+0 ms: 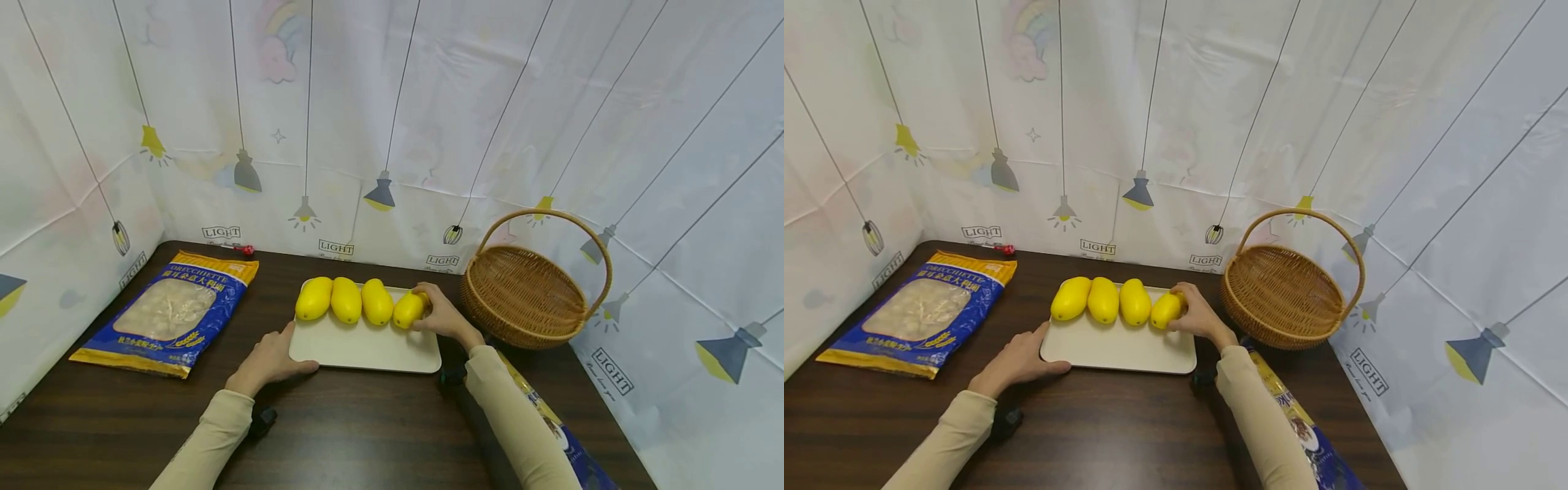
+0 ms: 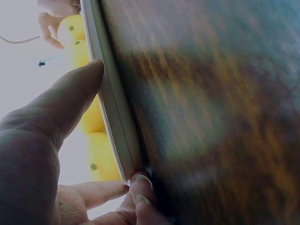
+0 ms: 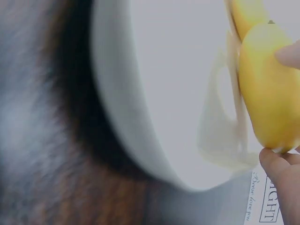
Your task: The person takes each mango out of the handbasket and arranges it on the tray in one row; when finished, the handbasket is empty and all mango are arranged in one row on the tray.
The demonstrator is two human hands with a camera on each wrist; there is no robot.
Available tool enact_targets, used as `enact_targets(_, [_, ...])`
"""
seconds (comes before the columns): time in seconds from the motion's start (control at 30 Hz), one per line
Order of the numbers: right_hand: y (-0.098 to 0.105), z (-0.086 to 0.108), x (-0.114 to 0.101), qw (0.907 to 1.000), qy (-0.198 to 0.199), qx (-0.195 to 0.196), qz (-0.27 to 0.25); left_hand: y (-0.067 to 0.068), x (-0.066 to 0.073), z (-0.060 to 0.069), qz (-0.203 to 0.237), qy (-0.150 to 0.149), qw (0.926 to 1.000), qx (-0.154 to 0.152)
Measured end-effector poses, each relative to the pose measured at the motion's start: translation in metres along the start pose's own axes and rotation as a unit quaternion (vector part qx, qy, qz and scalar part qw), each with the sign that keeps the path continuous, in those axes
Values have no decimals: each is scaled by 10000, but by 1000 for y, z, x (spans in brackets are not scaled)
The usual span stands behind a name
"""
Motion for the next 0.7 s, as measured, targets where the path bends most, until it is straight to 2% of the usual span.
enact_targets(0.4, [9,5,-5,9995,72,-104,284,-1,1,1,50,-20,10000,9])
enact_targets(0.7, [21,25,-16,9982,-274,140,517,1,0,2,77,-69,9999,16])
Point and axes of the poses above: each hand's wrist, its own z-axis away from the middle knuckle, its own y-axis out of the back of the hand, x = y × z, the point moved 5 cm from there along -z, towards the middle knuckle, and after that the axes turned 1 degree about x, right-handed, at the moved point
